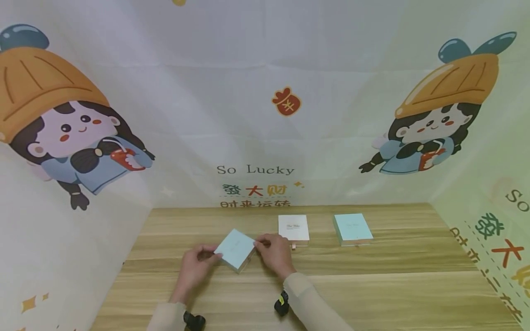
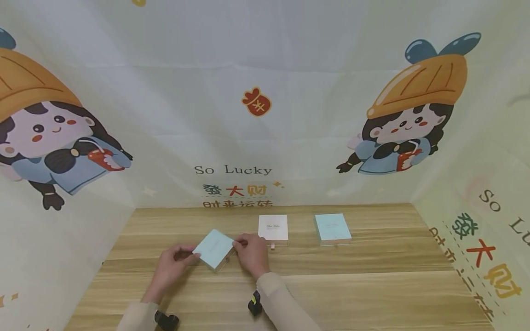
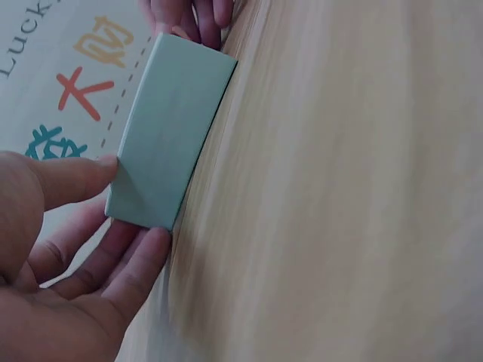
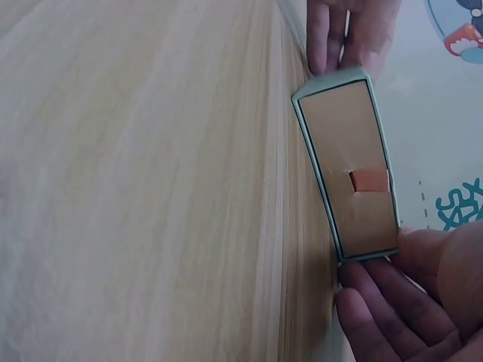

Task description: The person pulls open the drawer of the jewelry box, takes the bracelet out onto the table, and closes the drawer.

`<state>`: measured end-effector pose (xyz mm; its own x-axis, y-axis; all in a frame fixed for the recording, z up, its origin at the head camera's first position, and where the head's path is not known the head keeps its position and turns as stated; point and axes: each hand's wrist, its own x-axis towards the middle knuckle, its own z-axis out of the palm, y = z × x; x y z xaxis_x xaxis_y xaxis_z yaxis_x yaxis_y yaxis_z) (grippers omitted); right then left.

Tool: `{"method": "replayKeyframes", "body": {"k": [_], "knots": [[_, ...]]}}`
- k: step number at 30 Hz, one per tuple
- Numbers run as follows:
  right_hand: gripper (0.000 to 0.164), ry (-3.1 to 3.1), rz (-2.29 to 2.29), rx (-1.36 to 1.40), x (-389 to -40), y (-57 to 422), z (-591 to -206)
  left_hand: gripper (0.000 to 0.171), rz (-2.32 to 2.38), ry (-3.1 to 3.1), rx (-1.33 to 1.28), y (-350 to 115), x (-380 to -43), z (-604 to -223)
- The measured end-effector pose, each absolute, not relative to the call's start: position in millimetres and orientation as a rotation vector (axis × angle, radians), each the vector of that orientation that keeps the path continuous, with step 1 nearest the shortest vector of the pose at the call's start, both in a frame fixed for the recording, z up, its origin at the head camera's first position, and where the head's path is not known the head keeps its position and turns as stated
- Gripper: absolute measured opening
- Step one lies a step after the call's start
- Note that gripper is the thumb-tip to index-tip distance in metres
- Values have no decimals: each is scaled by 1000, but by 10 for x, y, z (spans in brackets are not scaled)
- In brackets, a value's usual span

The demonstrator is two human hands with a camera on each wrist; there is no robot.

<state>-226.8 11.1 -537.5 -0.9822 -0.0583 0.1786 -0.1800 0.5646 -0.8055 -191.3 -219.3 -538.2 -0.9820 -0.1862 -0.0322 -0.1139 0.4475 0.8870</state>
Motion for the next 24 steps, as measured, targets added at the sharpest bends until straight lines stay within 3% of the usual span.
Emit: {"method": "replayKeyframes", "body": {"k": [24], "knots": [[14,-2747,1452,410,-2266,180,-5358,23,-1503,-2674,339,-1973,-1425,-5305]]}}
